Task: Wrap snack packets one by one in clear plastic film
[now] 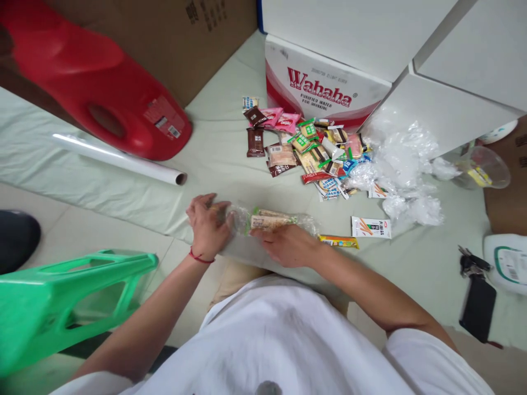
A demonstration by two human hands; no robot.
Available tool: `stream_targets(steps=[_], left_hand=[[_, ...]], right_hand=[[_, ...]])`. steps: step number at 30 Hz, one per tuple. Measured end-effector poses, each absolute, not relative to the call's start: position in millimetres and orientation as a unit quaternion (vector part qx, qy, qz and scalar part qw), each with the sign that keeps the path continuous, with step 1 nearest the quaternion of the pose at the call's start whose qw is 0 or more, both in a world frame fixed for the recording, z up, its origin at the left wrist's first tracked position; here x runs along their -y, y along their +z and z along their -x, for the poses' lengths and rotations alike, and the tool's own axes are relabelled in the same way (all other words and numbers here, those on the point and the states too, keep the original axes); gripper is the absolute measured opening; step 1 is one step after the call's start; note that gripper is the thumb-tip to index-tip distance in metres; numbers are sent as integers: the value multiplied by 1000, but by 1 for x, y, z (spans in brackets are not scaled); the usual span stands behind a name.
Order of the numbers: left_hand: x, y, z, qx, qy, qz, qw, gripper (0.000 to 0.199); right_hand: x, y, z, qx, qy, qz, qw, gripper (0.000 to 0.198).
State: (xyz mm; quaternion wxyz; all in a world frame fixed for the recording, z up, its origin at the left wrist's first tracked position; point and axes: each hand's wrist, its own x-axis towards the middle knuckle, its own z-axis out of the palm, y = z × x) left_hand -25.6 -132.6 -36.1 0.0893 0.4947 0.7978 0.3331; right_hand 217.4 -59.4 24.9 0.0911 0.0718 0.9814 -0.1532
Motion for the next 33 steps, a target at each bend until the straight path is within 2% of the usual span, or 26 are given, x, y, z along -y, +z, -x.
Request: stream_targets(steps=[2, 6, 9, 12, 14, 18, 21, 24, 26, 27, 29, 31, 33], left_hand=[[127, -31, 31, -784, 355, -493, 125, 12], [127, -15, 28, -741, 457, -378, 315, 10], [127, -6, 19, -705, 506, -235, 437, 28], [125, -3, 14, -704, 500, -214, 456, 56], [124, 0, 13, -710, 485, -228, 457, 58], [126, 6, 4, -721, 471, -291, 417, 37], [129, 5, -17, -706, 432, -442, 347, 25], [133, -6, -38, -666, 381, -596, 237, 36], [137, -17, -47, -634, 355, -667, 166, 40], [139, -22, -50, -620, 342, -694, 132, 39], [144, -31, -54, -607, 320, -723, 78, 36], [148, -39, -57, -615, 298, -729, 42, 37], [151, -45, -60, -624, 277, -730, 28, 40]], right_hand=[[57, 26, -216, -982, -152, -74, 83, 29], [50, 33, -210, -979, -172, -89, 71, 30], [48, 36, -208, -976, -180, -96, 72, 31], [48, 37, -209, -975, -191, -99, 64, 30], [48, 36, -211, -975, -188, -98, 66, 30], [48, 32, -212, -977, -168, -102, 81, 31], [49, 29, -210, -974, -173, -117, 85, 29], [48, 34, -214, -965, -226, -112, 77, 24], [43, 45, -226, -939, -326, -91, 51, 23], [39, 52, -235, -916, -389, -98, 22, 25], [27, 63, -254, -849, -483, -194, -89, 33], [11, 67, -270, -758, -481, -377, -231, 44], [-5, 60, -278, -659, -434, -529, -312, 51]])
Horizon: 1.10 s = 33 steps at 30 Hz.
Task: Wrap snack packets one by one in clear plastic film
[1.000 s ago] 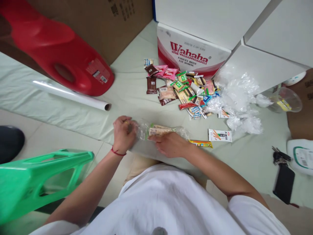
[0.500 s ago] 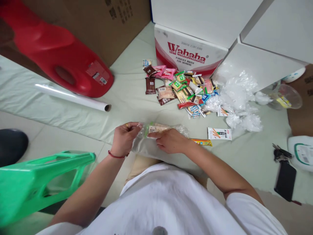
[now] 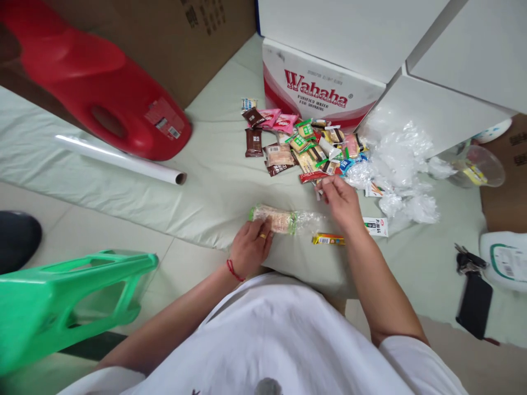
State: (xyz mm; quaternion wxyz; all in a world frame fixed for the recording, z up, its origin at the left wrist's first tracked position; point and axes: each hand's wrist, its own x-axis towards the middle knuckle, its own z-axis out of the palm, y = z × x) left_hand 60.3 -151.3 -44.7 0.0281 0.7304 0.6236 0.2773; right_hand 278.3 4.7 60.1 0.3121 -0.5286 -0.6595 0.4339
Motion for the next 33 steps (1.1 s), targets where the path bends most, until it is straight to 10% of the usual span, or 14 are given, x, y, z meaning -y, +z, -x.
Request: stream_targets(steps=[10, 20, 33], left_hand=[[155, -51, -66, -630, 290, -720, -25, 45], [150, -59, -58, -579, 327, -746, 32, 49], [150, -48, -36, -502, 468, -702, 188, 50]], right_hand=[[7, 27, -284, 758, 403, 512, -27, 33], [45, 53, -268, 623, 558, 535, 122, 32], [73, 25, -175, 842, 224, 490, 13, 40]])
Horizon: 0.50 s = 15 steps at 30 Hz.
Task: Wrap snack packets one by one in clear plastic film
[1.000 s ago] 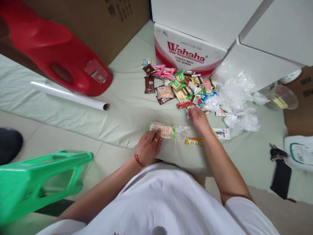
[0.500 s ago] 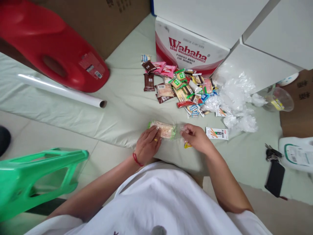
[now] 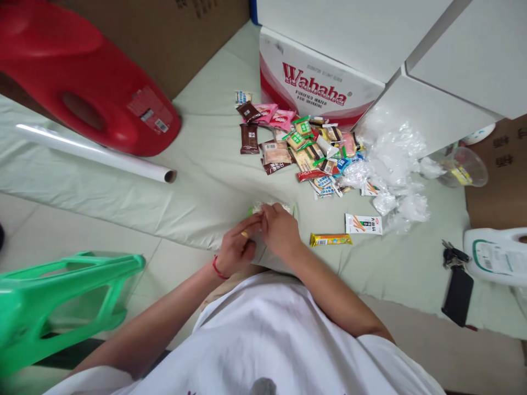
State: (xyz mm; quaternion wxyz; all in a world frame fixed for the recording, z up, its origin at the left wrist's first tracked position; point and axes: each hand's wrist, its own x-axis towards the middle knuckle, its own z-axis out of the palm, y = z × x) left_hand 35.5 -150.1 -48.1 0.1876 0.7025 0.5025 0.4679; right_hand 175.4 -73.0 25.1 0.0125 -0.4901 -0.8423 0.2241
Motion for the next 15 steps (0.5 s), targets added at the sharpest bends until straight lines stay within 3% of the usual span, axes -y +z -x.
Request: stream_targets(steps=[2, 4, 7, 15], left_hand=[[151, -44, -27, -505, 522, -642, 245, 51], [150, -39, -22, -524, 527, -611, 271, 39], [145, -31, -22, -548, 479, -644, 235, 25], [135, -23, -29, -462, 346, -803, 147, 47]], right_hand=[[86, 17, -182, 863, 205, 460, 40, 46], [100, 9, -188, 880, 176, 439, 49, 52], [118, 4, -192, 888, 143, 435, 33, 55], [135, 2, -211, 901, 172, 397, 44, 49]])
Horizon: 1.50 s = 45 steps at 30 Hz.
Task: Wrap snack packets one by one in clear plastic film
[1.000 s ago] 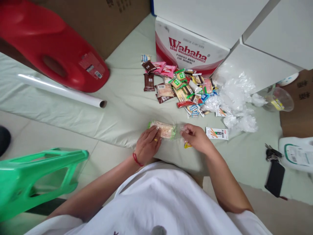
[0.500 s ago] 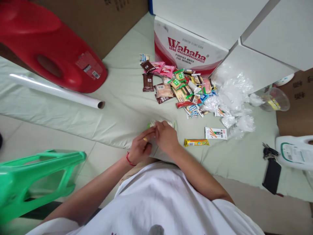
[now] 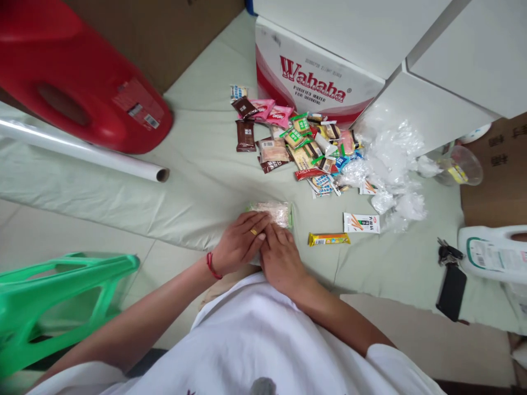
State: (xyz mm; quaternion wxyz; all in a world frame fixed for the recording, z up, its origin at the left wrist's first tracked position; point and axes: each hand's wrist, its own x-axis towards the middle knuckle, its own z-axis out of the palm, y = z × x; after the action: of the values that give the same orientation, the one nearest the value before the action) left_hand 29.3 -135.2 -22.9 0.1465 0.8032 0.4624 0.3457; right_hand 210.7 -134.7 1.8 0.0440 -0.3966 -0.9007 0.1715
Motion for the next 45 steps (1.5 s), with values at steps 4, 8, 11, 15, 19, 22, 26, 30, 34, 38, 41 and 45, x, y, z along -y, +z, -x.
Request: stream_targets(steps=[4, 8, 11, 15, 19, 22, 26, 30, 34, 38, 41, 45], left_hand=[[141, -23, -22, -505, 273, -813, 96, 50], [140, -29, -16, -489, 225, -841, 52, 53], [135, -38, -14, -476, 219, -851, 39, 51], [131, -49, -17, -479, 245, -843, 13, 46], [129, -57, -19, -480, 294, -826, 0, 51], [126, -57, -19, -472, 304, -828, 3, 55], [117, -54, -18, -494, 266, -827, 28, 51], [106, -54, -16, -508, 245, -823, 62, 46], [100, -36, -8, -528, 263, -792, 159, 44], [101, -3, -10, -610, 396, -596, 339, 40], [104, 5, -35, -559, 499, -423, 510, 44], [110, -16, -84, -581, 448, -530, 426, 55]], right_hand=[[127, 4, -230, 899, 256, 344, 94, 48], [114, 10, -253, 841, 360, 348, 206, 33], [99, 12, -264, 802, 340, 405, 278, 30], [70, 8, -253, 868, 261, 367, 211, 41], [47, 7, -233, 902, 258, 328, 110, 50], [41, 7, -226, 900, 270, 332, 84, 58], [39, 1, -225, 893, 293, 334, 76, 63], [36, -5, -225, 883, 320, 330, 97, 70], [36, 0, -237, 832, 366, 361, 206, 63], [43, 5, -257, 655, 478, 444, 382, 56], [59, 3, -257, 554, 603, 427, 384, 63], [87, -4, -237, 591, 595, 444, 316, 67]])
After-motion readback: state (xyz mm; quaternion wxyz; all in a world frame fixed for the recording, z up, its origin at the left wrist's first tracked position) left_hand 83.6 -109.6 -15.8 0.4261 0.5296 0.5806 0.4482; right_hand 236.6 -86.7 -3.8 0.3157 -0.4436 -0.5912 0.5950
